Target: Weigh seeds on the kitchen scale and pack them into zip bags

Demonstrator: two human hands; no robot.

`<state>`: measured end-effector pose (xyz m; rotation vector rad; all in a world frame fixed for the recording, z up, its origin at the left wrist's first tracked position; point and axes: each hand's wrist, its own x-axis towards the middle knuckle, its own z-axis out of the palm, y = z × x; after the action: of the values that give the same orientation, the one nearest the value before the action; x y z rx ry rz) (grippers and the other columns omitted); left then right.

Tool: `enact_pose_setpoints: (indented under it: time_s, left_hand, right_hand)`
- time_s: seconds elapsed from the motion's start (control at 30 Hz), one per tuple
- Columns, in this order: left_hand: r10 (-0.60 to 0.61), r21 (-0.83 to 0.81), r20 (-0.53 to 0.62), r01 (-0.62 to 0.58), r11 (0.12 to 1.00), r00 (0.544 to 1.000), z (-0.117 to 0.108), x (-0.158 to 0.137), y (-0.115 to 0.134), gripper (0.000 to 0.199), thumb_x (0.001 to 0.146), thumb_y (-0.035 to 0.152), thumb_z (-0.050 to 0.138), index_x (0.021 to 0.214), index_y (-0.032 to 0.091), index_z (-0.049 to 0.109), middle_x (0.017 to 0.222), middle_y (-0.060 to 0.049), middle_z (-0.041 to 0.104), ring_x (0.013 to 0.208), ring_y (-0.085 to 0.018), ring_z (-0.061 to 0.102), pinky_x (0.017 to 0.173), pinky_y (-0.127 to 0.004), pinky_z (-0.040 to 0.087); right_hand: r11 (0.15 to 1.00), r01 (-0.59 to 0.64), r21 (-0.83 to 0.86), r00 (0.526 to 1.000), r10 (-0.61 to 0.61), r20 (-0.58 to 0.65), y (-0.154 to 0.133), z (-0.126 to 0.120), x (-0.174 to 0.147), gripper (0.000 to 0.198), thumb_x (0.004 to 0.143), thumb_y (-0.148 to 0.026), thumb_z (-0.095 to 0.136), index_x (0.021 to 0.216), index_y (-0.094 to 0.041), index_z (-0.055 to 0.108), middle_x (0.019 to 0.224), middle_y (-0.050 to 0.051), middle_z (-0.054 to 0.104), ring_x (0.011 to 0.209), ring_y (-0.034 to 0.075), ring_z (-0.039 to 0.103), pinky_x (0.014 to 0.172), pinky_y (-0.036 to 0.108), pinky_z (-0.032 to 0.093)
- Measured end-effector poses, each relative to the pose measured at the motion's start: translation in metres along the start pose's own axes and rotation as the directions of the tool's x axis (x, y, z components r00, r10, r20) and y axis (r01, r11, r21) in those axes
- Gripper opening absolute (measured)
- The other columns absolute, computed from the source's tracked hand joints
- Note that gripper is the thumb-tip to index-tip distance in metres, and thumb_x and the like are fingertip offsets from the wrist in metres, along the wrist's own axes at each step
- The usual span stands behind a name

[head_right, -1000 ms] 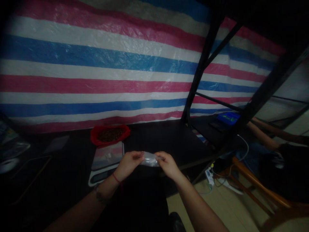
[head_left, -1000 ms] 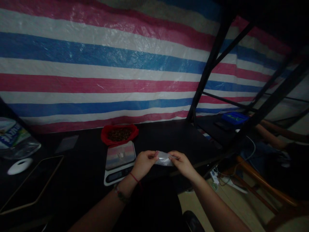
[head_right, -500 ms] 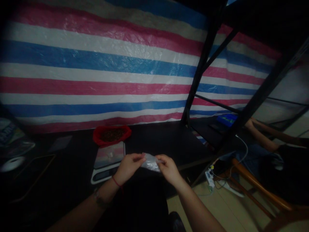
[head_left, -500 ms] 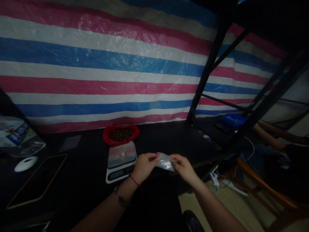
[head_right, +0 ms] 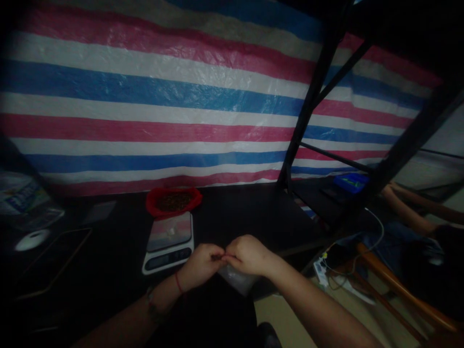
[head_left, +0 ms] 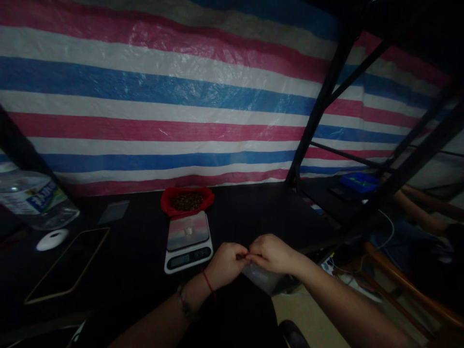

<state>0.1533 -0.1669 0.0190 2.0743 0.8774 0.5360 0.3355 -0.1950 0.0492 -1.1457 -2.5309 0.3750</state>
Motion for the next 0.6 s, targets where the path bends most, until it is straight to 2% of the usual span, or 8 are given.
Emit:
enact_pose_setpoints:
  time_s: [0.07,0.2,0.27,0.47,0.6]
  left_hand:
    - [-0.009,-0.068,0.041,0.012,0.998,0.999,-0.002,-0.001,-0.003,0.021,0.076,0.025,0.059,0.059,0.013,0.064,0.055,0.003,0.053,0.057,-0.010,0.044,0.054,-0.022,0.027]
    - [-0.001,-0.197,0.114,0.024,0.980,0.993,-0.007,-0.003,-0.009,0.020,0.077,0.032,0.061,0.078,0.014,0.071,0.068,0.001,0.063,0.062,-0.011,0.051,0.057,-0.021,0.034]
    - [0.007,-0.167,0.117,0.013,0.986,0.993,-0.009,-0.006,-0.009,0.023,0.078,0.035,0.061,0.082,0.015,0.071,0.071,0.000,0.065,0.064,-0.012,0.053,0.058,-0.022,0.035]
    - [0.099,0.079,0.062,-0.104,0.992,0.993,-0.015,-0.011,0.003,0.024,0.083,0.028,0.057,0.066,0.016,0.068,0.062,0.000,0.060,0.060,-0.011,0.049,0.059,-0.022,0.032]
    - [0.091,0.016,0.089,-0.092,0.996,0.992,-0.018,-0.013,0.004,0.023,0.083,0.031,0.058,0.071,0.016,0.071,0.062,0.001,0.062,0.059,-0.010,0.049,0.057,-0.021,0.031]
  right_hand:
    - [0.999,0.048,-0.012,0.999,-0.048,-0.002,0.000,0.002,-0.001,0.029,0.090,-0.028,0.050,0.069,-0.018,0.066,0.064,0.002,0.061,0.059,0.013,0.051,0.062,0.026,0.035]
    - [0.999,0.034,0.041,0.998,-0.032,-0.049,-0.001,0.001,-0.006,0.036,0.094,-0.029,0.045,0.063,-0.017,0.060,0.060,0.001,0.056,0.057,0.012,0.049,0.060,0.026,0.034]
    - [0.997,0.013,0.073,0.997,-0.007,-0.083,0.000,0.003,-0.009,0.040,0.095,-0.030,0.043,0.060,-0.017,0.056,0.057,0.000,0.051,0.056,0.011,0.046,0.058,0.025,0.032]
    - [0.974,-0.070,0.214,0.985,0.102,-0.139,0.003,0.014,-0.014,0.045,0.094,-0.038,0.043,0.054,-0.017,0.046,0.054,-0.003,0.041,0.053,0.010,0.041,0.053,0.024,0.027]
    - [0.957,-0.082,0.279,0.982,0.126,-0.141,0.002,0.015,-0.018,0.046,0.094,-0.042,0.042,0.057,-0.017,0.049,0.055,-0.003,0.042,0.053,0.010,0.041,0.052,0.024,0.028]
